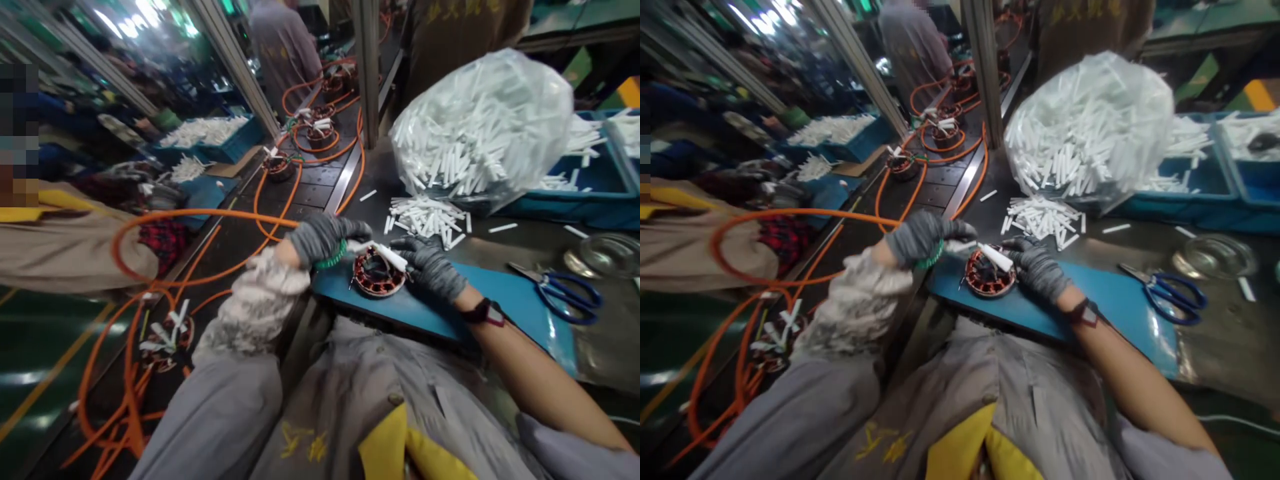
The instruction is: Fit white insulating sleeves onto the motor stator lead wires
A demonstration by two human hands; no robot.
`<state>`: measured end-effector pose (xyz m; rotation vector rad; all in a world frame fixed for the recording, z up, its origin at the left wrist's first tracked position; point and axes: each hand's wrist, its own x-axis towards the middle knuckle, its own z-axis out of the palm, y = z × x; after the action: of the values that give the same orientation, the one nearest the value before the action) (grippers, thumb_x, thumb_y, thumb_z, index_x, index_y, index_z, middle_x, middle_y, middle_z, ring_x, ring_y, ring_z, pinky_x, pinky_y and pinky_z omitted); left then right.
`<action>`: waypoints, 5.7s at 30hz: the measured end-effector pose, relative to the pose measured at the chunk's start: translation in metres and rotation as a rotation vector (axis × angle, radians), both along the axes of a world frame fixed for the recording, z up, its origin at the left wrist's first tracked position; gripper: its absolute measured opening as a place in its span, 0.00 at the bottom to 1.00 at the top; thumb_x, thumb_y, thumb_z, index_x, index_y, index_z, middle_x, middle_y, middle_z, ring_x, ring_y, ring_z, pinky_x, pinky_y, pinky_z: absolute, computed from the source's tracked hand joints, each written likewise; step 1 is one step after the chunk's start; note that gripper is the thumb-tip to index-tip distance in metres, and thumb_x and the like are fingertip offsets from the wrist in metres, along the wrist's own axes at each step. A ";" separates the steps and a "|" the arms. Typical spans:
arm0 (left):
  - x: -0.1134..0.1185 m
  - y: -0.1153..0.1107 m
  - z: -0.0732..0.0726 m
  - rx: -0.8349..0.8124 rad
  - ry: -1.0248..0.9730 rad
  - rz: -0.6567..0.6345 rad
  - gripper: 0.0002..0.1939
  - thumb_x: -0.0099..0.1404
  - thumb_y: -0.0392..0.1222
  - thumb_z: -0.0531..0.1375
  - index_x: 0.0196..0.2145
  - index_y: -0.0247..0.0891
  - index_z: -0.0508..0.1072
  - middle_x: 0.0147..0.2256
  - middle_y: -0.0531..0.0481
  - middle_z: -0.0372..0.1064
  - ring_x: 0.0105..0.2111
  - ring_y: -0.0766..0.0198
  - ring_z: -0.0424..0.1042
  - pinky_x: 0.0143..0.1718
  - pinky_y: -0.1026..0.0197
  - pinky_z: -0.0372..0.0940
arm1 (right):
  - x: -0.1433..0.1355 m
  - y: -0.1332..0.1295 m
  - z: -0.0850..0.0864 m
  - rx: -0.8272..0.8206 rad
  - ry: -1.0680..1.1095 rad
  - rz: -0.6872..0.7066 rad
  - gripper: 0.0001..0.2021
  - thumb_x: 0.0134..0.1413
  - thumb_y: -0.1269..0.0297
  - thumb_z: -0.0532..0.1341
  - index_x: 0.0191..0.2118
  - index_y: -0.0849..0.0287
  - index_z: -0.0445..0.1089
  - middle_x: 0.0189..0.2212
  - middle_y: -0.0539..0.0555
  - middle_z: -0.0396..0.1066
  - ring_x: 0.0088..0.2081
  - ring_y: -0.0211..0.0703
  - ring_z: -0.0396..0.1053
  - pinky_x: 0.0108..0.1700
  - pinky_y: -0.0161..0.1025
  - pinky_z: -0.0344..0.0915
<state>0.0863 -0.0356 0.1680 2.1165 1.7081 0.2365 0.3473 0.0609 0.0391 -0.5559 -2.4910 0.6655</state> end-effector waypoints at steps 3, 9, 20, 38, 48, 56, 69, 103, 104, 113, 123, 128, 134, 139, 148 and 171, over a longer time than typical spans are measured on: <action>-0.016 0.049 -0.021 -0.294 -0.167 0.027 0.20 0.68 0.45 0.63 0.52 0.30 0.79 0.41 0.44 0.82 0.41 0.59 0.78 0.51 0.55 0.70 | 0.020 -0.004 -0.005 -0.097 0.087 -0.154 0.20 0.65 0.63 0.57 0.58 0.58 0.75 0.49 0.62 0.78 0.49 0.55 0.75 0.53 0.55 0.73; -0.031 0.049 -0.041 -0.275 -0.264 0.041 0.20 0.63 0.44 0.68 0.48 0.29 0.80 0.44 0.44 0.82 0.44 0.61 0.78 0.55 0.56 0.69 | 0.036 -0.035 0.002 -0.231 0.121 -0.244 0.24 0.62 0.46 0.65 0.57 0.54 0.75 0.47 0.58 0.80 0.45 0.54 0.77 0.50 0.53 0.74; 0.018 -0.053 0.027 0.731 -0.080 0.396 0.15 0.74 0.47 0.58 0.57 0.51 0.73 0.49 0.53 0.77 0.48 0.56 0.78 0.53 0.49 0.75 | 0.015 -0.033 0.003 0.261 -0.215 -0.231 0.19 0.74 0.58 0.51 0.52 0.57 0.78 0.37 0.61 0.78 0.38 0.51 0.71 0.42 0.46 0.61; 0.054 0.008 -0.061 -0.024 -0.019 0.081 0.19 0.78 0.50 0.51 0.54 0.42 0.77 0.47 0.49 0.80 0.48 0.57 0.78 0.56 0.57 0.68 | 0.014 -0.020 0.010 0.047 -0.145 -0.221 0.30 0.75 0.49 0.45 0.36 0.59 0.79 0.25 0.56 0.72 0.28 0.44 0.63 0.33 0.41 0.56; 0.037 0.003 -0.069 -0.038 -0.302 0.083 0.19 0.75 0.51 0.54 0.48 0.39 0.80 0.46 0.47 0.81 0.47 0.55 0.79 0.58 0.53 0.70 | 0.012 -0.016 0.000 -0.299 0.005 -0.062 0.21 0.70 0.48 0.53 0.45 0.54 0.80 0.26 0.51 0.72 0.27 0.42 0.65 0.32 0.39 0.61; 0.036 -0.003 -0.080 -0.111 -0.407 0.157 0.19 0.75 0.51 0.53 0.46 0.37 0.80 0.46 0.45 0.81 0.46 0.54 0.79 0.57 0.51 0.70 | 0.031 -0.025 0.008 -0.656 0.158 -0.112 0.24 0.59 0.40 0.65 0.50 0.54 0.78 0.45 0.54 0.81 0.44 0.49 0.77 0.49 0.47 0.74; 0.034 -0.012 -0.074 -0.237 -0.644 0.178 0.24 0.71 0.59 0.56 0.47 0.36 0.80 0.44 0.45 0.81 0.48 0.51 0.79 0.55 0.51 0.71 | -0.006 -0.005 0.006 -0.721 0.129 0.164 0.19 0.64 0.47 0.62 0.50 0.56 0.80 0.47 0.56 0.81 0.48 0.50 0.78 0.56 0.51 0.73; 0.074 0.052 -0.045 -0.266 0.131 -0.080 0.23 0.65 0.58 0.66 0.48 0.39 0.82 0.40 0.45 0.80 0.40 0.56 0.77 0.39 0.62 0.64 | 0.023 -0.031 -0.009 -0.347 0.219 -0.190 0.22 0.65 0.49 0.63 0.58 0.54 0.69 0.43 0.57 0.80 0.39 0.49 0.78 0.41 0.46 0.76; 0.070 0.050 -0.045 -0.264 0.077 -0.053 0.24 0.64 0.59 0.67 0.49 0.40 0.81 0.42 0.46 0.80 0.42 0.56 0.77 0.41 0.62 0.65 | 0.027 -0.037 -0.008 -0.278 0.226 -0.216 0.20 0.66 0.48 0.62 0.56 0.54 0.70 0.42 0.56 0.80 0.39 0.49 0.78 0.41 0.45 0.76; 0.032 0.023 -0.037 -0.457 -0.318 0.023 0.16 0.70 0.50 0.63 0.46 0.34 0.81 0.39 0.49 0.79 0.42 0.59 0.77 0.44 0.63 0.66 | 0.009 -0.054 0.009 0.571 0.000 -0.188 0.16 0.73 0.57 0.54 0.42 0.60 0.77 0.31 0.59 0.78 0.31 0.49 0.72 0.35 0.43 0.64; 0.043 0.028 -0.063 -0.352 -0.206 0.143 0.15 0.72 0.49 0.63 0.46 0.34 0.81 0.40 0.47 0.80 0.42 0.58 0.79 0.42 0.63 0.68 | 0.000 -0.040 0.028 0.694 -0.107 -0.014 0.15 0.66 0.71 0.53 0.32 0.58 0.76 0.25 0.58 0.75 0.27 0.47 0.68 0.33 0.42 0.56; 0.060 0.025 -0.061 -0.092 0.191 0.177 0.15 0.76 0.48 0.56 0.46 0.37 0.80 0.42 0.45 0.80 0.44 0.57 0.79 0.47 0.60 0.69 | 0.011 -0.055 0.018 0.087 -0.036 -0.077 0.19 0.70 0.57 0.54 0.31 0.57 0.76 0.25 0.55 0.76 0.26 0.45 0.71 0.31 0.40 0.62; 0.067 0.014 -0.067 0.098 0.180 0.176 0.21 0.79 0.47 0.51 0.55 0.32 0.76 0.53 0.34 0.74 0.51 0.51 0.76 0.53 0.50 0.70 | 0.012 -0.055 0.016 -0.863 0.112 -0.157 0.20 0.64 0.44 0.59 0.40 0.56 0.77 0.34 0.52 0.80 0.32 0.44 0.72 0.35 0.40 0.69; 0.058 -0.002 -0.076 0.329 -0.043 -0.140 0.16 0.71 0.50 0.64 0.50 0.40 0.81 0.61 0.41 0.70 0.60 0.49 0.70 0.64 0.46 0.64 | 0.010 -0.053 0.020 -0.745 0.153 -0.222 0.20 0.63 0.43 0.60 0.31 0.55 0.74 0.27 0.51 0.74 0.32 0.44 0.69 0.38 0.41 0.68; 0.033 -0.009 -0.085 0.095 -0.312 -0.077 0.18 0.72 0.44 0.61 0.57 0.39 0.78 0.63 0.43 0.68 0.67 0.51 0.63 0.72 0.47 0.54 | 0.010 -0.049 0.018 -0.957 0.162 -0.166 0.24 0.61 0.40 0.61 0.32 0.58 0.75 0.22 0.48 0.70 0.25 0.37 0.62 0.29 0.37 0.63; 0.033 -0.009 -0.096 -0.009 -0.682 0.019 0.16 0.70 0.43 0.62 0.53 0.37 0.75 0.61 0.41 0.69 0.72 0.52 0.53 0.74 0.45 0.50 | -0.010 -0.043 0.007 -0.599 0.152 -0.127 0.16 0.63 0.49 0.65 0.49 0.50 0.82 0.41 0.53 0.83 0.39 0.49 0.78 0.48 0.48 0.73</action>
<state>0.1197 -0.0447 0.0717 1.7210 1.3065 0.8422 0.3374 0.0184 0.0458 -0.8297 -2.0741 1.3578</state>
